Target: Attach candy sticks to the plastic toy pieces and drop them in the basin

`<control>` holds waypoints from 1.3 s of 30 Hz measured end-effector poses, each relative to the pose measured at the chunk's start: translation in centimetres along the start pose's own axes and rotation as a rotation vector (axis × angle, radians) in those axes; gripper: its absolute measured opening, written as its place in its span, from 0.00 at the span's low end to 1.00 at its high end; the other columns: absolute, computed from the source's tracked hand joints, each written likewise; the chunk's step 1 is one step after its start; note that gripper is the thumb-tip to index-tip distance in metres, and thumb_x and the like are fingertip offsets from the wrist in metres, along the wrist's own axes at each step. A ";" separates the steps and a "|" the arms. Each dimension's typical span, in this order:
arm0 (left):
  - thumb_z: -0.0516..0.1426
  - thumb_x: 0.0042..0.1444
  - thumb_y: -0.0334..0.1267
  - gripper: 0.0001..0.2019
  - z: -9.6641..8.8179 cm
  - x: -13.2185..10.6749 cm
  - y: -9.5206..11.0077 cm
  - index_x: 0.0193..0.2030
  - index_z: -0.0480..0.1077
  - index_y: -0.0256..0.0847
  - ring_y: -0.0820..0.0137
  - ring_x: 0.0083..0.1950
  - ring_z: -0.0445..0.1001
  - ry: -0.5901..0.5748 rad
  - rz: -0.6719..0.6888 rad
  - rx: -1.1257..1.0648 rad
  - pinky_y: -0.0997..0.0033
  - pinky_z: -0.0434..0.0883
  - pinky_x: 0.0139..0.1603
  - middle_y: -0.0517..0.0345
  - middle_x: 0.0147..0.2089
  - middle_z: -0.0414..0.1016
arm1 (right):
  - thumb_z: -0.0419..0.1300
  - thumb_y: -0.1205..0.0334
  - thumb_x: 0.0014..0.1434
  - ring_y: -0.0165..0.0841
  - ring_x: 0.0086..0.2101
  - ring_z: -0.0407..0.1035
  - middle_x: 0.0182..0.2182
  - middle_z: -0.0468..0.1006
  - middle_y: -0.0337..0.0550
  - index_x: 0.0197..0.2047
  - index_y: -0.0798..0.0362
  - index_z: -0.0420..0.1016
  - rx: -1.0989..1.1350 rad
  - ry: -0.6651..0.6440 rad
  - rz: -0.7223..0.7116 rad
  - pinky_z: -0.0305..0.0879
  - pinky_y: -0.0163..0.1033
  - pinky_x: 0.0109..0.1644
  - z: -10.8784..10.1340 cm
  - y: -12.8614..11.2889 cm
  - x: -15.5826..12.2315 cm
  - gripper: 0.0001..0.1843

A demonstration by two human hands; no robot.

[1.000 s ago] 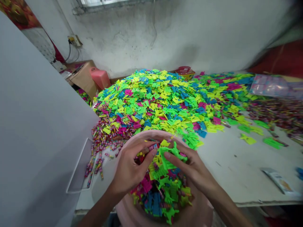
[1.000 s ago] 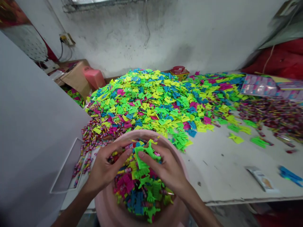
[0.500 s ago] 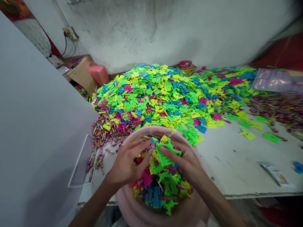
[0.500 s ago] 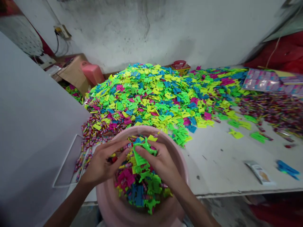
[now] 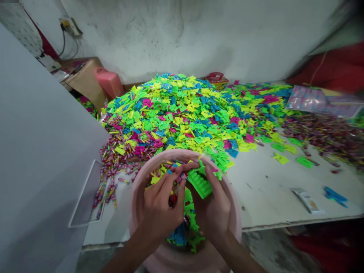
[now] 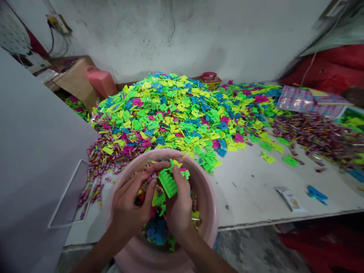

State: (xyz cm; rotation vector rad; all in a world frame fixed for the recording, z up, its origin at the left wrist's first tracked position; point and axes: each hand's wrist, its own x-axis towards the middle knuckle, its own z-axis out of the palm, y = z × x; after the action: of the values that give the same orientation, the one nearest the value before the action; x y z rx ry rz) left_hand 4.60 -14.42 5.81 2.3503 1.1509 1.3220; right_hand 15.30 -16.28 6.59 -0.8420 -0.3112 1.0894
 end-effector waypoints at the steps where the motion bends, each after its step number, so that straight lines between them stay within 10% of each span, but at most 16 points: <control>1: 0.59 0.63 0.31 0.10 0.0 -0.1 0.0 0.51 0.74 0.37 0.64 0.46 0.82 0.004 0.029 0.032 0.67 0.77 0.52 0.49 0.45 0.83 | 0.65 0.49 0.58 0.41 0.40 0.76 0.32 0.81 0.38 0.34 0.45 0.81 0.014 0.029 0.022 0.72 0.46 0.48 0.0 0.1 0.0 0.10; 8: 0.57 0.62 0.29 0.09 0.3 0.0 0.7 0.49 0.72 0.34 0.63 0.38 0.83 0.017 0.209 0.112 0.68 0.78 0.36 0.44 0.41 0.83 | 0.55 0.50 0.65 0.36 0.32 0.72 0.23 0.69 0.38 0.20 0.48 0.67 0.163 -0.069 0.003 0.70 0.44 0.46 1.3 -0.3 -0.6 0.23; 21: 0.57 0.63 0.31 0.08 0.3 -0.4 1.1 0.47 0.73 0.35 0.62 0.39 0.84 -0.052 0.182 0.122 0.67 0.77 0.39 0.45 0.42 0.84 | 0.53 0.48 0.65 0.37 0.31 0.71 0.22 0.65 0.36 0.22 0.47 0.64 0.073 -0.039 0.063 0.70 0.43 0.46 1.5 -0.5 0.6 0.21; 27: 0.60 0.64 0.42 0.08 -0.3 -1.0 -1.3 0.44 0.76 0.42 0.71 0.30 0.78 -0.079 -0.275 -0.135 0.74 0.74 0.34 0.58 0.33 0.81 | 0.60 0.45 0.63 0.42 0.48 0.71 0.40 0.78 0.41 0.42 0.45 0.78 -0.352 -0.188 -0.154 0.64 0.45 0.58 -2.4 -1.4 1.3 0.14; 31: 0.53 0.64 0.55 0.23 -0.8 -0.4 -3.5 0.24 0.63 0.41 0.77 0.17 0.58 -0.018 -0.800 -0.654 0.79 0.56 0.15 0.64 0.20 0.64 | 0.78 0.47 0.41 0.49 0.64 0.59 0.63 0.71 0.44 0.66 0.42 0.68 -0.772 -0.477 -0.220 0.50 0.51 0.70 -6.0 -2.0 2.8 0.49; 36: 0.62 0.54 0.56 0.20 -1.2 0.2 -4.8 0.28 0.64 0.41 0.80 0.15 0.53 0.032 -1.023 -1.016 0.81 0.51 0.11 0.67 0.22 0.65 | 0.49 0.47 0.70 0.41 0.56 0.70 0.52 0.79 0.45 0.54 0.46 0.76 -1.072 -0.139 -0.391 0.60 0.49 0.64 -9.2 -3.1 10.6 0.21; 39: 0.67 0.49 0.53 0.20 -1.0 -0.2 -5.1 0.39 0.73 0.40 0.81 0.17 0.57 0.137 -1.045 -0.952 0.83 0.54 0.13 0.68 0.24 0.68 | 0.58 0.55 0.66 0.45 0.55 0.69 0.51 0.79 0.51 0.46 0.52 0.79 -1.193 -0.111 -0.351 0.58 0.53 0.65 -11.4 -3.3 16.8 0.13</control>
State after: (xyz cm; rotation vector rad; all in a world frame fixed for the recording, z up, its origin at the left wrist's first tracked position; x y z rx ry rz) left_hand 1.03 -11.35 3.66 0.7902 1.1254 1.1749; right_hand 32.10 -7.33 -1.35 -1.6848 -1.2193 0.5407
